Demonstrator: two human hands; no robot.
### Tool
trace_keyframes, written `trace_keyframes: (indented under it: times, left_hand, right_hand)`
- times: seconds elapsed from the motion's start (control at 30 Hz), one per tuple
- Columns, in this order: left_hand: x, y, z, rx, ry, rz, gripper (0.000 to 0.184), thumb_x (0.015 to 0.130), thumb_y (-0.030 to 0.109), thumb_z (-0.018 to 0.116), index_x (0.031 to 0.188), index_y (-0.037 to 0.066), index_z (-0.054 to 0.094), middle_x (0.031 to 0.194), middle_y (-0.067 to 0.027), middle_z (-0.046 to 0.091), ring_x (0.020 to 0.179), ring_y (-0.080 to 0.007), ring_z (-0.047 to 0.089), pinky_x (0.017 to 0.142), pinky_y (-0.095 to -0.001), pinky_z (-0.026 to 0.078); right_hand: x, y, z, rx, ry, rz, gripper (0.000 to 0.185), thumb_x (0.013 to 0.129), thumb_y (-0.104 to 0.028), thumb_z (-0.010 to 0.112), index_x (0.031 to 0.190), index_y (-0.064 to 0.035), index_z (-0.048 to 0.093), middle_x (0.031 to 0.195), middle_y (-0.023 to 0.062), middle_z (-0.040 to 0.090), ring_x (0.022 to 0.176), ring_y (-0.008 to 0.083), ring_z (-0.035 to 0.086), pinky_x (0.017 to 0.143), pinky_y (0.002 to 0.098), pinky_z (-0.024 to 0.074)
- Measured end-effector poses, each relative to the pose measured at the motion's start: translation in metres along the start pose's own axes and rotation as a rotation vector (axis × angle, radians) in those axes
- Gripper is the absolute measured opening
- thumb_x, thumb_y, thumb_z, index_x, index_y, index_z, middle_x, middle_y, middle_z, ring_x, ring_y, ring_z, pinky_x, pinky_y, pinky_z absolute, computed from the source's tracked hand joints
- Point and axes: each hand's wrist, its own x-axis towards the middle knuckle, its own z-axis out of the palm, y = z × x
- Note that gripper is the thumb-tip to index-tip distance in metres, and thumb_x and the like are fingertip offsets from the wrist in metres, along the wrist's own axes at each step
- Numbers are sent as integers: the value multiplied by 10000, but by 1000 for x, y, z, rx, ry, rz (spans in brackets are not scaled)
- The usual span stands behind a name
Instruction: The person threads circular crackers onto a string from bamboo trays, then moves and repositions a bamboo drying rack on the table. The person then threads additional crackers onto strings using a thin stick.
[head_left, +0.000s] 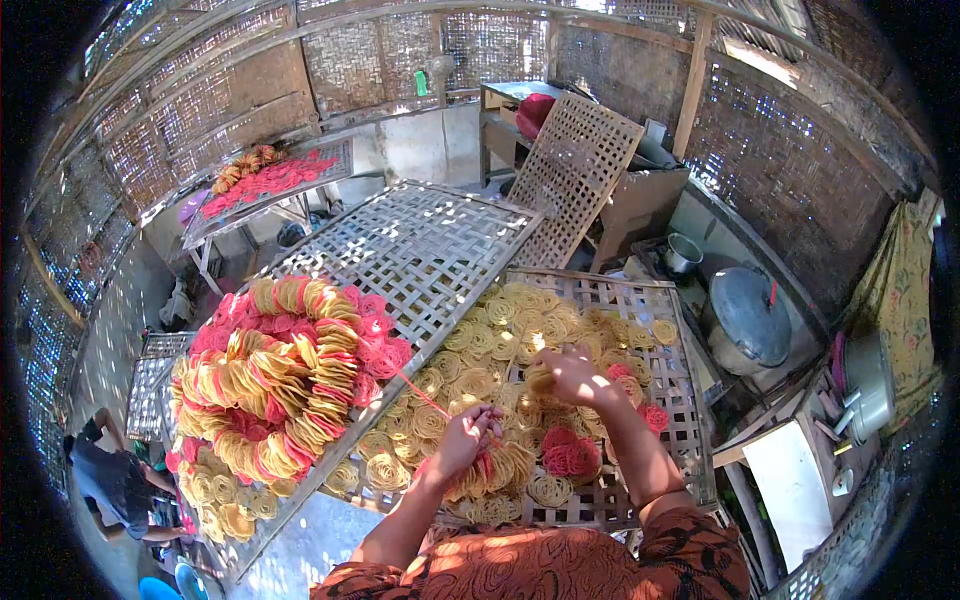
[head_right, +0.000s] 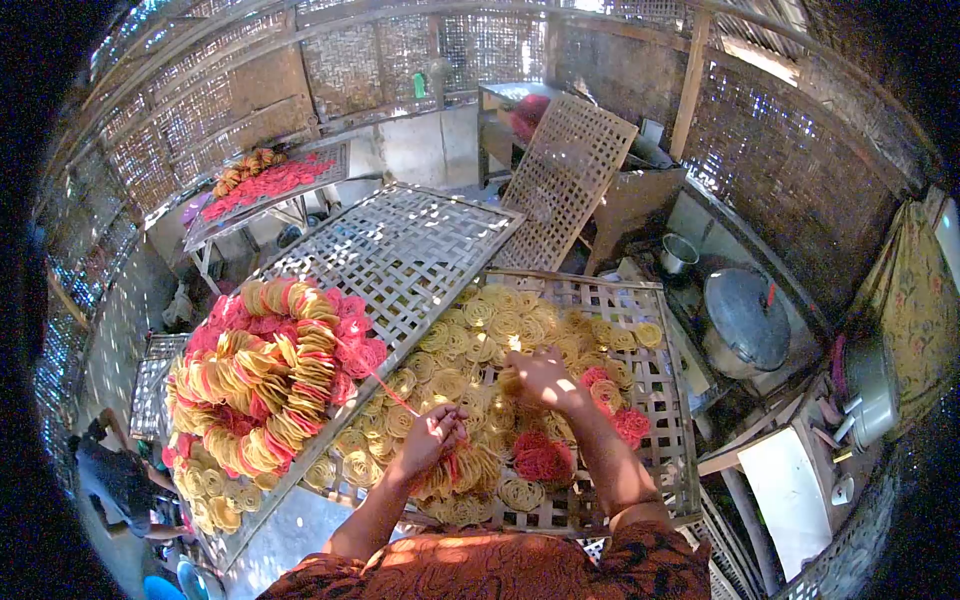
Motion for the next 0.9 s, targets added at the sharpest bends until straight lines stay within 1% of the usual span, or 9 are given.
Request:
trace_keyframes:
  times: [0.03,0.13,0.17,0.27,0.3,0.4,0.47,0.7,0.9]
  left_hand:
    - [1,-2,0,-7,-2,2,230,960,151,377,1068,23,533,745,-7,560,506,-35,350,459,-182,284]
    - [0,-2,1,49,-30,13,226,961,150,381,1067,20,532,743,-8,562,519,-47,383,485,-189,319]
    - [1,1,1,78,-38,25,224,961,149,383,1067,18,531,742,-8,563,525,-53,400,497,-193,338]
    - [-5,7,6,207,-57,115,215,959,138,390,1058,12,533,737,-11,568,578,-87,478,575,-215,406]
    - [-5,4,6,231,-41,119,216,958,135,393,1052,6,539,737,-17,575,608,-98,502,605,-227,419]
    - [-5,1,7,335,-14,125,218,948,124,408,1037,-8,557,733,-29,593,678,-114,557,662,-243,446]
    - [-13,13,9,436,-19,119,215,936,111,425,1031,-15,571,727,-29,599,698,-102,568,653,-231,447]
    - [-32,25,12,486,-58,214,230,932,119,427,1000,-33,586,725,-57,621,691,-114,588,663,-250,452]
    - [-38,20,12,491,-31,214,213,927,113,443,982,-27,594,720,-57,621,671,-109,580,642,-247,453]
  right_hand:
    - [3,26,45,-317,320,-86,449,734,-139,612,1149,-43,469,1083,186,587,1106,373,488,924,413,382]
    - [11,34,60,-126,86,-2,410,716,-87,613,1110,-46,509,1077,188,590,1079,387,505,920,430,388]
    - [7,36,53,-77,121,-66,348,749,-84,626,1079,-25,531,1066,161,598,1017,341,560,875,409,438]
    - [-10,16,22,1172,184,243,368,805,-147,636,1125,-15,512,1036,135,599,950,278,593,810,389,489]
    - [-20,6,13,1445,186,376,406,846,-203,619,1168,1,480,1004,106,600,932,218,592,792,379,512]
    - [-22,16,23,1819,291,279,465,843,-144,612,1237,1,413,1046,126,587,951,224,587,834,393,504]
    - [-20,44,42,1912,207,126,489,835,-97,608,1253,9,378,1082,129,569,962,223,583,854,386,495]
    - [-40,3,11,1556,515,1,511,790,-11,609,1244,26,376,1085,118,558,978,198,570,855,345,475]
    - [-44,-6,4,1173,624,74,506,768,-58,652,1209,15,413,1085,103,563,971,172,553,850,305,451]
